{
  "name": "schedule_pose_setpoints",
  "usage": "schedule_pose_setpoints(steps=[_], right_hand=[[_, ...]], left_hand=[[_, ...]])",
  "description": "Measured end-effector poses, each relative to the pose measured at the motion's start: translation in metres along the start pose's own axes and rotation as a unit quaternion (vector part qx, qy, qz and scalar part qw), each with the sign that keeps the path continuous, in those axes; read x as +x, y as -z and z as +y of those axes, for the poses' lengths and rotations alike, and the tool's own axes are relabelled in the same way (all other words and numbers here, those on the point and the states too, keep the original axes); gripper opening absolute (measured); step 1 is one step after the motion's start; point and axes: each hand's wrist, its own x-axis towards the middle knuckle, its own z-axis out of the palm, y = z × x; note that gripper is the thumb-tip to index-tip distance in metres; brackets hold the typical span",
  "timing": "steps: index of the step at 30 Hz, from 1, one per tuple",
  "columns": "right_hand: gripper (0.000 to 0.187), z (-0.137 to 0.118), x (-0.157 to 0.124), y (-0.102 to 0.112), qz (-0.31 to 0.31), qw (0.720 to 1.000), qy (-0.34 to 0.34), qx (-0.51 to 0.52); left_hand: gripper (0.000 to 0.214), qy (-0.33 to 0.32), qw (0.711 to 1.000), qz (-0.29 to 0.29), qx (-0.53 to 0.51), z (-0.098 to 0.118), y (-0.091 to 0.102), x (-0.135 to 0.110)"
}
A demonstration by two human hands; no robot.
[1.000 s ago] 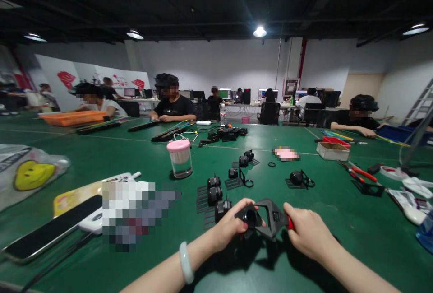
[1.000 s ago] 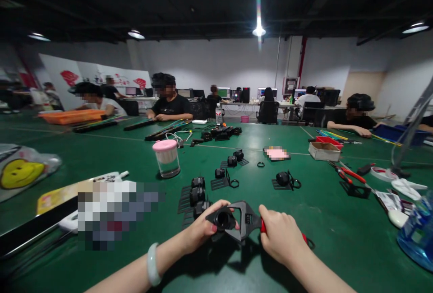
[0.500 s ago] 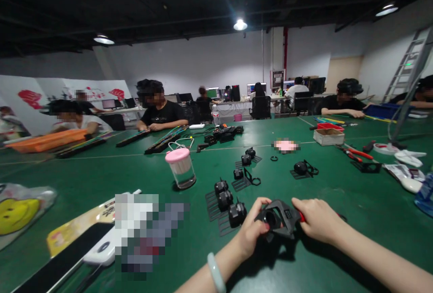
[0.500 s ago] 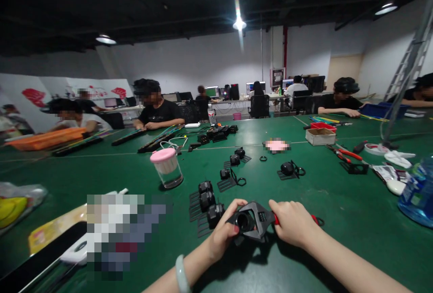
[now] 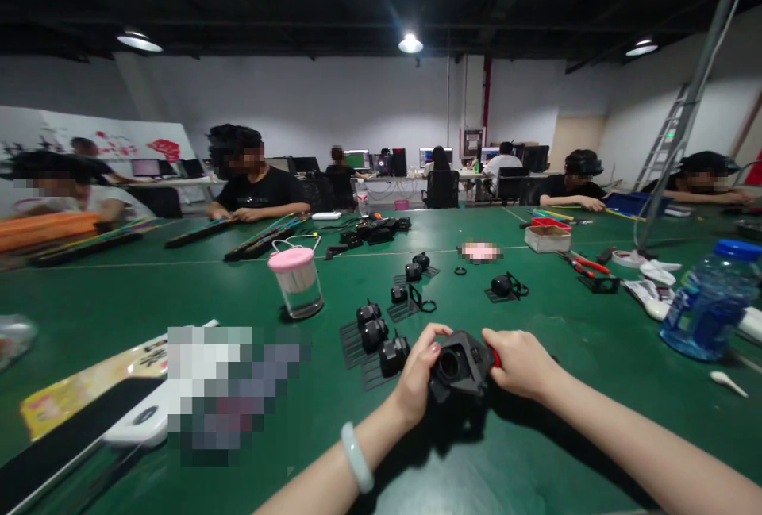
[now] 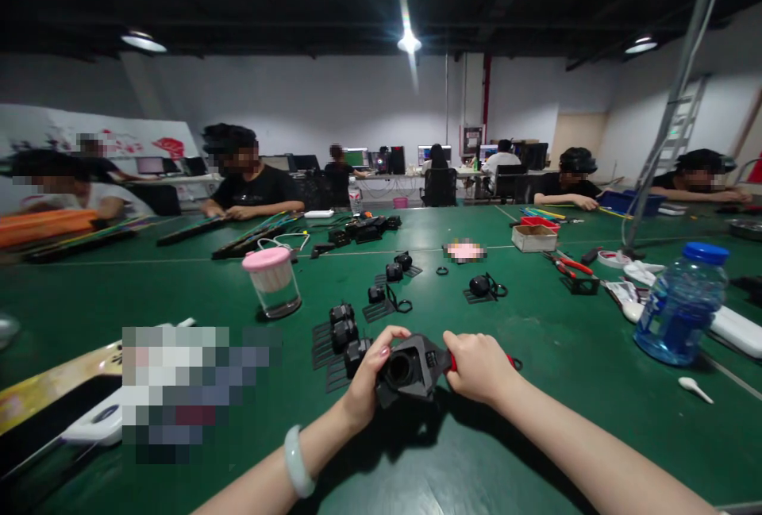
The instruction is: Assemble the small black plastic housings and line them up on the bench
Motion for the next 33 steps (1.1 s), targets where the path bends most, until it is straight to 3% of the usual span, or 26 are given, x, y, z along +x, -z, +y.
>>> schedule_pose_setpoints(steps=[11, 16, 22, 29, 33], right_hand=[[0.017, 0.015, -0.007, -0.009, 0.02, 1.0, -0.001, -0.018], [0.018, 0.024, -0.003, -0.004, 0.04, 0.999, -0.023, -0.014], [0.021, 0.022, 0.009, 0.003, 0.044, 0.998, -0.045, 0.0], [0.022, 0.014, 0.024, 0.017, 0.018, 1.0, -0.015, 0.002], [0.023, 0.009, 0.02, 0.011, 0.024, 0.999, -0.026, 0.004]], left_hand=[[0.03, -0.036, 0.999, 0.031, 0.0, -0.013, -0.017, 0.014], [0.031, -0.022, 1.0, 0.015, 0.005, -0.004, -0.029, 0.038], [0.033, -0.021, 1.0, -0.004, -0.001, 0.002, -0.029, 0.06], [0.039, -0.028, 0.999, 0.03, -0.03, -0.011, -0.026, 0.059], [0.037, -0.04, 0.998, 0.053, -0.017, -0.016, -0.025, 0.049]])
